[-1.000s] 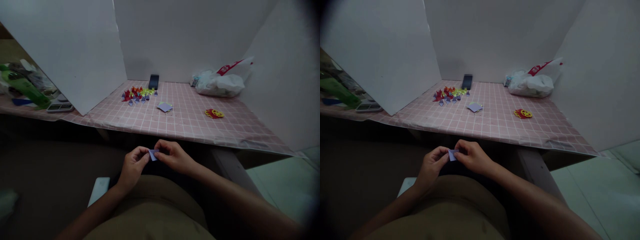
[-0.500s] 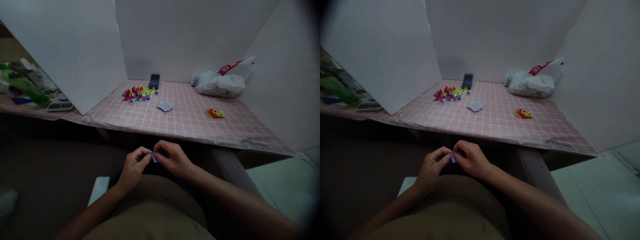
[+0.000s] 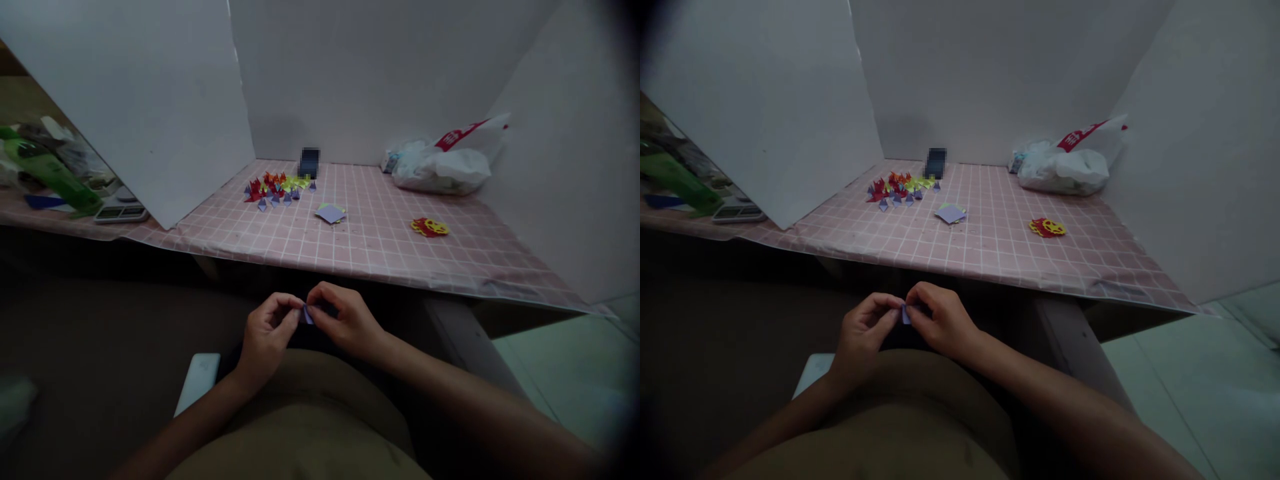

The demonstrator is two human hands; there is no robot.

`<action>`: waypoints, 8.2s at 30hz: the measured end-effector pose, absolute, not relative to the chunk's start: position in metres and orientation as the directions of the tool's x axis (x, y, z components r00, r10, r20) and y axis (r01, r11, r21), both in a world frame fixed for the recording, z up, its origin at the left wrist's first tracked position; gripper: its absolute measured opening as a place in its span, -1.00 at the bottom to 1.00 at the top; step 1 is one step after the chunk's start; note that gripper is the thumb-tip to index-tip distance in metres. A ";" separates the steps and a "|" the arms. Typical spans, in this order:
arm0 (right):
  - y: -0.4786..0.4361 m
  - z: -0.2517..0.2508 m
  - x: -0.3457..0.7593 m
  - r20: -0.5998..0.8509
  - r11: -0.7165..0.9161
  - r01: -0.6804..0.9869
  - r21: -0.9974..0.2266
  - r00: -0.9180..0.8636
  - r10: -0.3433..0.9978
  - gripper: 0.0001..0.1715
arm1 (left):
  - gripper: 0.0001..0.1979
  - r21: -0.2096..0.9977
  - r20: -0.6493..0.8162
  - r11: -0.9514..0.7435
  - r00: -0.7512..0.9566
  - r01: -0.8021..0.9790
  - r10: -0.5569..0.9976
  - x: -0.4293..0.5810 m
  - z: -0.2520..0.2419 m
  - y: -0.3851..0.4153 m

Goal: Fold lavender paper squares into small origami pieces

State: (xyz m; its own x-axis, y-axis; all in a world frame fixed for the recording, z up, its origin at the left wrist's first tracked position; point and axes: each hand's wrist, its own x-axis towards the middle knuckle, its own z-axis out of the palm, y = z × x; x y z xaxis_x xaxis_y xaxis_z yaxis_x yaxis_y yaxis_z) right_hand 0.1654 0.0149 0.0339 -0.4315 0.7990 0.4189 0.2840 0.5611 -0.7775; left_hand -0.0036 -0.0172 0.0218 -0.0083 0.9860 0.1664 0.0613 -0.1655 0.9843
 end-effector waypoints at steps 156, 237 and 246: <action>0.019 0.035 0.164 0.118 0.114 -0.033 -0.993 -0.403 0.908 -0.92 | -0.89 0.995 -0.070 0.072 0.028 -0.067 0.997 -0.003 0.026 -0.012; 0.022 0.030 0.164 0.039 0.101 0.157 -0.982 -0.356 0.934 -0.73 | -0.81 1.000 0.028 -0.028 0.018 0.013 0.999 -0.008 0.017 -0.010; 0.022 0.027 0.163 0.083 0.122 0.117 -0.986 -0.297 0.951 -0.73 | -0.92 0.966 0.245 -0.248 0.052 0.068 0.968 -0.005 0.010 -0.008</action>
State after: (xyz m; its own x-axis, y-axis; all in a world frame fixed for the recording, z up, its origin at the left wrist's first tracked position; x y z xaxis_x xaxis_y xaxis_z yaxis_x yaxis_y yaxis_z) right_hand 0.1630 0.0221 0.0266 -0.2965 0.9514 0.0830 0.1167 0.1224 -0.9856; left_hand -0.0049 -0.0083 0.0097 0.0522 0.9682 0.2446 0.0678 -0.2479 0.9664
